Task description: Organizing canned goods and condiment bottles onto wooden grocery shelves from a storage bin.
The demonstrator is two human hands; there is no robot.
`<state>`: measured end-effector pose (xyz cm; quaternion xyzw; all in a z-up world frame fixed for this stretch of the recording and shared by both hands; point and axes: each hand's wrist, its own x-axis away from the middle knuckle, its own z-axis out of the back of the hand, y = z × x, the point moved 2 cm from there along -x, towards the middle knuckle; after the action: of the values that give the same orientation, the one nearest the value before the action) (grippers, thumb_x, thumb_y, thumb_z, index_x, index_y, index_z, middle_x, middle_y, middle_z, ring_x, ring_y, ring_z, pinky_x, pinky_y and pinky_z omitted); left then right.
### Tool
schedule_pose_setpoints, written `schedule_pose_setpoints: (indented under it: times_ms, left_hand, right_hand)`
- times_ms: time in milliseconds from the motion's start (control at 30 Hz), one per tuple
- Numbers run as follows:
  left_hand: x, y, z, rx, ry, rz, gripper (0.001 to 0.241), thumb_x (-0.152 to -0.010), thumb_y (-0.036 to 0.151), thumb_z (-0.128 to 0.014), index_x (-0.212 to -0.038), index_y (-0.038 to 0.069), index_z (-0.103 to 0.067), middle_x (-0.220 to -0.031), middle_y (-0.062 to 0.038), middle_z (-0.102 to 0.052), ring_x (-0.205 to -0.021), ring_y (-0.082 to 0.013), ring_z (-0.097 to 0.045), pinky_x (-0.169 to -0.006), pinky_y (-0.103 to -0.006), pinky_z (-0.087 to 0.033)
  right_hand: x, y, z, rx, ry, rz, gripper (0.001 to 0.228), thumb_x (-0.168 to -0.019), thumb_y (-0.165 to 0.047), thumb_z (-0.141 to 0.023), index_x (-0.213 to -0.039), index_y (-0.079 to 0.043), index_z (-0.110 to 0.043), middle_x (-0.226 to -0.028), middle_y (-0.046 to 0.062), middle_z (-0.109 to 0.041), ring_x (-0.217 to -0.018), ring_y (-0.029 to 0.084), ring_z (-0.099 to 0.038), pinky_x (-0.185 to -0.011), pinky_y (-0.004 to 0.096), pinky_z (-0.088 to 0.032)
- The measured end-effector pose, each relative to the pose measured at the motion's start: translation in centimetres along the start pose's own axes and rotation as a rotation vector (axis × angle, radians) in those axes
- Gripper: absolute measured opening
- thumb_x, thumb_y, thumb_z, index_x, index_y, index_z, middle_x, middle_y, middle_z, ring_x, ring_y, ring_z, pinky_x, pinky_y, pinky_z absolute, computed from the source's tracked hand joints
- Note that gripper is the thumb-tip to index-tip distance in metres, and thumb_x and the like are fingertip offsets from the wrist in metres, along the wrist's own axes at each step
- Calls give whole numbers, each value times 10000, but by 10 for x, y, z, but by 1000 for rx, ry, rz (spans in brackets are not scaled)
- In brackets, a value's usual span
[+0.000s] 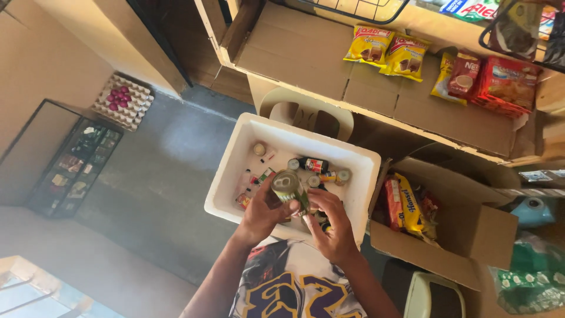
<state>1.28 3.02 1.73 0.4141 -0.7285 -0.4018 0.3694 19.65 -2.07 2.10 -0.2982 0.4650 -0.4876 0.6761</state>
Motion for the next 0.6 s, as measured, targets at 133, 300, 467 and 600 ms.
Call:
schedule_pose_setpoints:
  times_ms: [133,300,467,600]
  left_hand:
    - [0,5,-1,48,-30,-28,762,-789,41,-847,-1442,51,-454,-1296,-65,-616,-1220,-166,-603,-1066,-369,-514]
    - [1,9,-16,-45,-173,-127,725,-777,-48,-843,-1422,17,-518,-1427,-107,-592,-1346,-194,-567,-1176,-369,-462]
    - [1,18,-23,-128,-185,-87,715,-774,-14,-846,-1415,24,-532,-1418,-106,-617,-1330,-193,-588,-1171,-361,-472]
    - [-9,18,-26,-144,-169,-52,714,-776,43,-866,-1410,36,-538,-1385,-85,-643,-1268,-175,-619,-1102,-357,-524]
  right_hand:
    - [-6,0,-4,-144,17,-56,549,-890,-1,-753,-1380,-52,-510,-1424,157,-525,-1272,267,-606,-1001,373,-571]
    - [2,16,-9,-398,-43,-171,676,-881,51,-725,-1482,-37,-428,-1449,133,-468,-1367,260,-541,-1134,423,-491]
    - [7,18,-8,-362,-22,-209,689,-863,47,-723,-1474,-34,-415,-1485,137,-443,-1404,261,-501,-1136,427,-458]
    - [3,21,-7,-323,9,-202,653,-884,13,-721,-1457,-34,-411,-1436,138,-472,-1351,258,-526,-1118,423,-461]
